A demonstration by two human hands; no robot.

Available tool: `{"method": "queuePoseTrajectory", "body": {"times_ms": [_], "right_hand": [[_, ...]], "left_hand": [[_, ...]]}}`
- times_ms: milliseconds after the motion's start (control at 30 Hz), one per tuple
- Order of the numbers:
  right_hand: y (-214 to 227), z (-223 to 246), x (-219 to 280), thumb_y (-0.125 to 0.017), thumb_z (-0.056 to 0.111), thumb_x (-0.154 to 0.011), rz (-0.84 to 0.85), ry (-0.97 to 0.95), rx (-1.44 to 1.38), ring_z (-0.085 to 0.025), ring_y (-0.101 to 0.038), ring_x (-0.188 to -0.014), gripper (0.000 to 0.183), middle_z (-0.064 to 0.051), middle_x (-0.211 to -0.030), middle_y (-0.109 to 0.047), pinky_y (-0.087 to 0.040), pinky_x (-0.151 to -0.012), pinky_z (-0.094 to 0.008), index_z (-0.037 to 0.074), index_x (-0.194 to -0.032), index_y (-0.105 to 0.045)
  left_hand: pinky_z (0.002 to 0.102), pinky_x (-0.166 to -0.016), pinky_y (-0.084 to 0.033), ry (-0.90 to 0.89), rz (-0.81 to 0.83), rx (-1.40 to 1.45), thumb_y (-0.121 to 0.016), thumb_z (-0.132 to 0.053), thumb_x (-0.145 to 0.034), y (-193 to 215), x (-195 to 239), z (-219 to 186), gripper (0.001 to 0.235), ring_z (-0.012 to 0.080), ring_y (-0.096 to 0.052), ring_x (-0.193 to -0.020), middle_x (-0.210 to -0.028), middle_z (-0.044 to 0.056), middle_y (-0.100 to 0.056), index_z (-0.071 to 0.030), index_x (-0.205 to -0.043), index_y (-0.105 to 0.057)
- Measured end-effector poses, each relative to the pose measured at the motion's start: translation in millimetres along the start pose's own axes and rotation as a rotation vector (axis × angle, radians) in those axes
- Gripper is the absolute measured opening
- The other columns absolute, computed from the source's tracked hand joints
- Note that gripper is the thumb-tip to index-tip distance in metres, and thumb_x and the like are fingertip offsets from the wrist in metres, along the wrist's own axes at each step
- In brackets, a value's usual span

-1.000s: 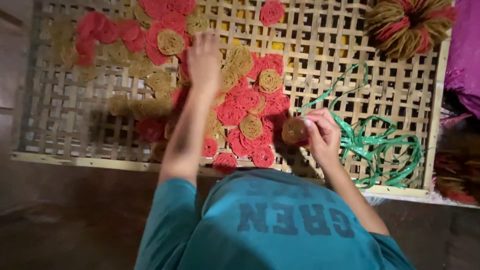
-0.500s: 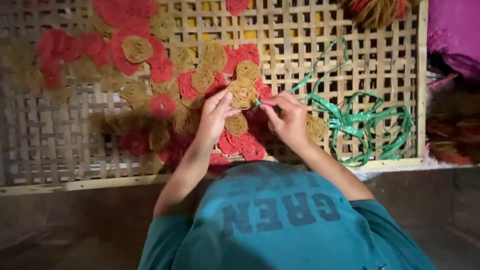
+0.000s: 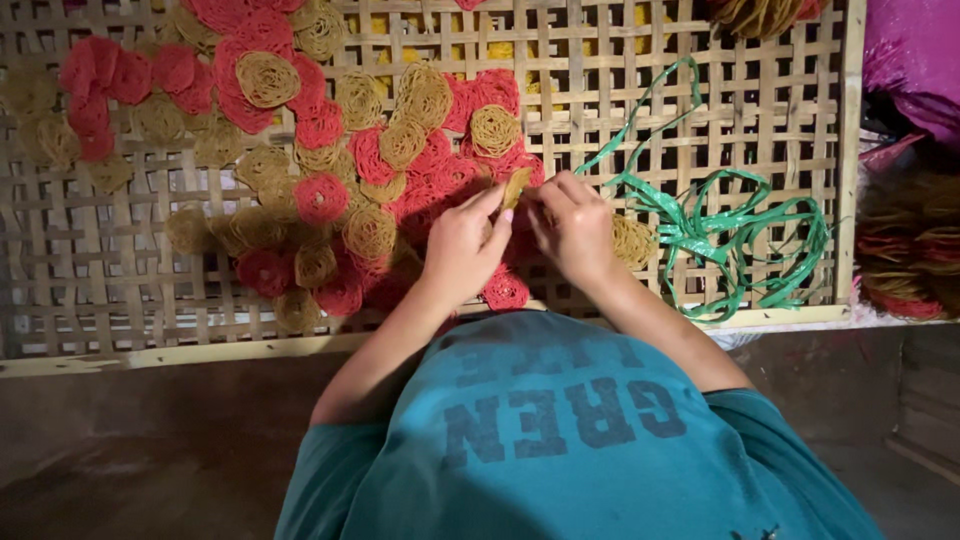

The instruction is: The person repeatedly picks up small red and brown coiled rosettes from a woven tray and ties each one with a green ribbon, then places the tied rosette back on the tray. The process is repeated continuously throughout the clip.

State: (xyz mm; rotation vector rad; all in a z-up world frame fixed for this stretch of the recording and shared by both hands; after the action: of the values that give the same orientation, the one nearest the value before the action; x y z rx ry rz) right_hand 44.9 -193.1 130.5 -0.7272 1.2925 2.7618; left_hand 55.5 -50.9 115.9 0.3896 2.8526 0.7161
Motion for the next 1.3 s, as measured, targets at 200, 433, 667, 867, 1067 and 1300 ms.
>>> {"method": "queuePoseTrajectory", "body": {"times_ms": [200, 433, 667, 867, 1067, 1300], "right_hand": [[-3.3, -22.5, 1.9, -0.082, 0.003, -0.089, 0.042, -0.201, -0.208, -0.025, -0.07, -0.082, 0.022, -0.011, -0.095, -0.07, -0.054, -0.071, -0.035, 0.002, -0.1, -0.064], [-10.6, -26.0, 7.6, -0.077, -0.004, -0.089, 0.17, -0.156, -0.314, -0.024, -0.072, -0.087, 0.029, -0.012, -0.107, -0.073, -0.057, -0.076, -0.032, 0.004, -0.116, -0.07], [10.3, -13.1, 2.3, -0.074, -0.002, -0.07, 0.253, 0.055, 0.097, -0.036, -0.066, -0.103, 0.037, -0.013, -0.107, -0.066, -0.052, -0.09, -0.041, 0.006, -0.105, -0.067], [41.3, -0.1, -0.5, -0.065, -0.001, -0.079, 0.11, 0.083, 0.076, -0.026, -0.062, -0.104, 0.039, -0.012, -0.116, -0.064, -0.046, -0.086, -0.036, 0.009, -0.117, -0.062], [-15.7, -78.5, 36.0, -0.055, 0.007, -0.11, 0.095, -0.538, -0.783, -0.011, -0.053, -0.072, 0.006, -0.006, -0.094, -0.065, -0.043, -0.066, -0.027, 0.001, -0.109, -0.058], [-22.1, -88.0, 39.1, -0.06, 0.008, -0.107, 0.05, -0.452, -0.855, -0.009, -0.058, -0.08, 0.007, -0.001, -0.091, -0.064, -0.047, -0.074, -0.024, 0.002, -0.105, -0.062]], "left_hand": [[0.042, -0.077, -0.058, -0.079, 0.01, -0.016, -0.059, -0.01, -0.095, -4.4, 1.6, 13.2, 0.032, 0.0337, -0.072, -0.09, -0.115, 0.015, -0.072, -0.009, -0.126, -0.069], [0.041, -0.068, -0.056, -0.1, -0.044, -0.117, -0.07, -0.017, -0.092, -1.5, -3.8, 10.4, 0.013, 0.0322, -0.071, -0.082, -0.096, 0.009, -0.073, -0.011, -0.103, -0.073], [0.039, -0.072, -0.055, -0.214, -0.249, -0.01, -0.067, -0.016, -0.098, 30.8, 1.1, -34.9, 0.006, 0.0284, -0.068, -0.086, -0.094, 0.006, -0.068, -0.011, -0.101, -0.065], [0.04, -0.073, -0.054, -0.258, -0.217, 0.05, -0.066, -0.015, -0.097, 17.0, -8.7, -39.5, 0.007, 0.0282, -0.068, -0.086, -0.094, 0.007, -0.067, -0.01, -0.101, -0.065], [0.039, -0.085, -0.055, -0.286, -0.278, -0.127, -0.066, -0.018, -0.096, 16.1, -49.4, 11.6, 0.024, 0.0286, -0.068, -0.106, -0.118, 0.011, -0.069, -0.009, -0.118, -0.069], [0.046, -0.095, -0.043, 0.32, -0.028, -0.837, -0.069, 0.001, -0.072, 105.1, -120.8, 189.5, 0.07, 0.0327, -0.047, -0.122, -0.146, 0.013, -0.051, -0.002, -0.14, -0.049]]}}
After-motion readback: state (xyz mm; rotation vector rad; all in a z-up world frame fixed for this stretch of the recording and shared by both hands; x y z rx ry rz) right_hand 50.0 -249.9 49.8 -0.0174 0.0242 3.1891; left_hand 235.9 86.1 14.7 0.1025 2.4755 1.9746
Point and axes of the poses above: each hand's wrist, its own x-axis away from the middle knuckle, its own y-axis out of the back of the hand, z = x × y, the point moved 9 cm from there along -x, towards the middle knuckle
